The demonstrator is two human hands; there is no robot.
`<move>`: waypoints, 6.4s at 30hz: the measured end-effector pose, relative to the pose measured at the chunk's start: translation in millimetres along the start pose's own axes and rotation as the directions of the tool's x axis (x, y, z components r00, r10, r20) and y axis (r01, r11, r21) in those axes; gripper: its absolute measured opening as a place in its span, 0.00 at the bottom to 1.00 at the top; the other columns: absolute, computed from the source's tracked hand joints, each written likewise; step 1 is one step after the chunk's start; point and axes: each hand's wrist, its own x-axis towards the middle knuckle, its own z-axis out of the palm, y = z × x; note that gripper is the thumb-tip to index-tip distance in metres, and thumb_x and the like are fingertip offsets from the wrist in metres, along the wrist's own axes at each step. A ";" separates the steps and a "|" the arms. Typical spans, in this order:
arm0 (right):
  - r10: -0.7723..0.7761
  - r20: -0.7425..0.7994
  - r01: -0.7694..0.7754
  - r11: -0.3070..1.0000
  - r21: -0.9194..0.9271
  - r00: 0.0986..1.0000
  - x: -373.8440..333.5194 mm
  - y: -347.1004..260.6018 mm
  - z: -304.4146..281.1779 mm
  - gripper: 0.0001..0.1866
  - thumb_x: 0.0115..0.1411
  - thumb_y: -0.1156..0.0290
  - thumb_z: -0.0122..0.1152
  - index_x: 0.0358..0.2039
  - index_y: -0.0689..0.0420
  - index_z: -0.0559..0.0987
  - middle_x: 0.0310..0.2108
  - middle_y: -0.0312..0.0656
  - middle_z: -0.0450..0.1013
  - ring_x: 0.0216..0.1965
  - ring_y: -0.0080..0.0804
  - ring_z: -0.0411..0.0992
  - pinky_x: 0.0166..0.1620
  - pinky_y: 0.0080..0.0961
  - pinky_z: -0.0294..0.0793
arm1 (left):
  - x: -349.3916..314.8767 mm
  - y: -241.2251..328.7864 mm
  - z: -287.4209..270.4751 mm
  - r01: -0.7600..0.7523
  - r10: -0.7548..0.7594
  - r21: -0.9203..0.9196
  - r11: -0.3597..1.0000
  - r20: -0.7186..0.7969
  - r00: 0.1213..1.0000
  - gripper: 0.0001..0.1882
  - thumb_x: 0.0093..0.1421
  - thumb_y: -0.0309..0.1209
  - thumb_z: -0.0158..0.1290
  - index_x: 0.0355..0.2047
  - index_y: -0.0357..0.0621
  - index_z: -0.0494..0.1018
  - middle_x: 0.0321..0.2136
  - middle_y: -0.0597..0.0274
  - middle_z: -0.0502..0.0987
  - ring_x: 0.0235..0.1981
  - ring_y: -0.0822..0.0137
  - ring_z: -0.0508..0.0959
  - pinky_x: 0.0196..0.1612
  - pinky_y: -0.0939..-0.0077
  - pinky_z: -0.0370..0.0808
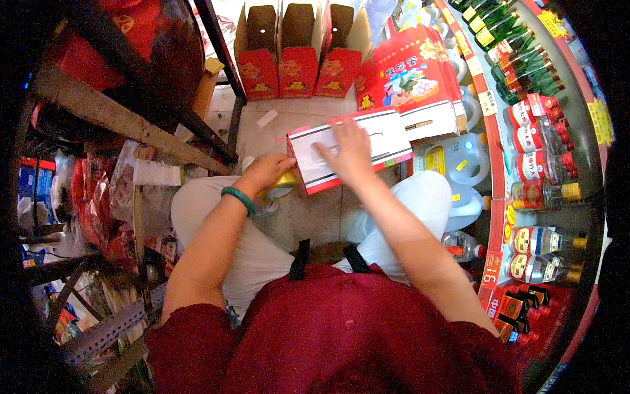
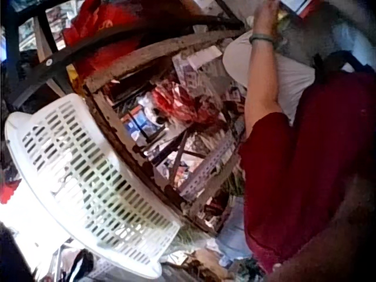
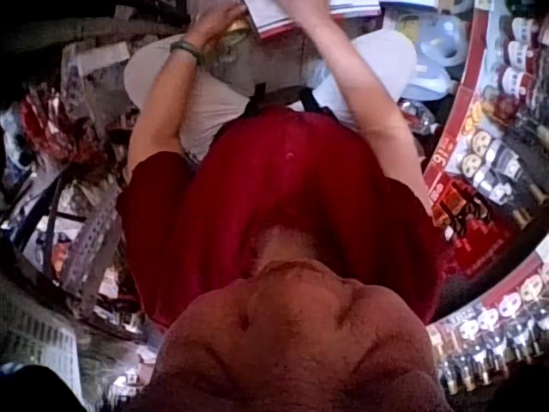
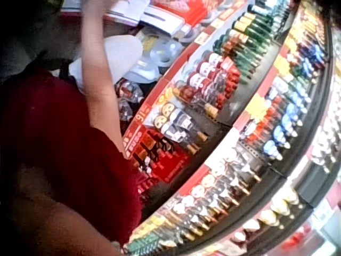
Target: The person sits on the floor in a store aisle and assembles red cardboard boxes. They fold the flaps, apply yellow tape to seal the boxes, and place the finished boxes on the floor beside them.
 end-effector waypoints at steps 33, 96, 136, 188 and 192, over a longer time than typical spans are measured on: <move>-0.069 0.132 0.075 0.996 -0.040 0.989 -5.3 -27.2 31.3 0.34 0.49 0.50 0.60 0.56 0.46 0.65 0.60 0.41 0.54 0.63 0.45 0.45 0.61 0.54 0.41 | -0.5 -53.0 12.3 -0.035 0.067 -0.336 0.941 0.085 0.994 0.14 0.58 0.36 0.51 0.42 0.42 0.72 0.37 0.59 0.75 0.39 0.67 0.73 0.44 0.72 0.70; 0.330 -0.241 -0.373 0.914 -0.160 0.913 -41.2 212.2 -223.2 0.13 0.56 0.71 0.50 0.41 0.62 0.68 0.31 0.54 0.71 0.32 0.47 0.71 0.35 0.37 0.70 | 4.6 -39.6 20.5 0.127 -0.043 -0.483 0.867 0.180 0.983 0.10 0.59 0.32 0.50 0.37 0.38 0.74 0.33 0.65 0.75 0.35 0.73 0.71 0.41 0.79 0.67; 0.004 0.618 0.127 0.978 -0.168 0.786 -12.2 -90.1 -7.1 0.30 0.46 0.53 0.63 0.49 0.50 0.69 0.29 0.53 0.74 0.33 0.51 0.74 0.34 0.41 0.73 | 24.6 -64.6 42.2 -0.042 0.036 -0.304 0.952 -0.026 0.999 0.10 0.54 0.35 0.53 0.32 0.41 0.75 0.30 0.55 0.78 0.33 0.62 0.76 0.39 0.69 0.71; -0.010 0.469 0.035 0.998 -0.046 0.883 -14.4 -74.2 -6.9 0.14 0.55 0.71 0.45 0.43 0.57 0.68 0.27 0.57 0.73 0.31 0.55 0.73 0.33 0.46 0.72 | 31.6 -72.9 47.8 -0.007 -0.007 -0.309 0.951 -0.043 0.999 0.11 0.54 0.37 0.55 0.33 0.44 0.76 0.31 0.58 0.79 0.31 0.64 0.77 0.38 0.69 0.72; 0.086 0.399 -0.103 0.994 0.022 0.913 -16.9 -65.0 -3.0 0.16 0.55 0.70 0.47 0.44 0.56 0.65 0.27 0.59 0.73 0.31 0.55 0.73 0.33 0.45 0.70 | 23.2 -56.2 38.9 0.001 -0.011 -0.199 0.980 -0.047 0.999 0.09 0.53 0.35 0.55 0.33 0.45 0.76 0.30 0.61 0.79 0.30 0.67 0.76 0.37 0.71 0.72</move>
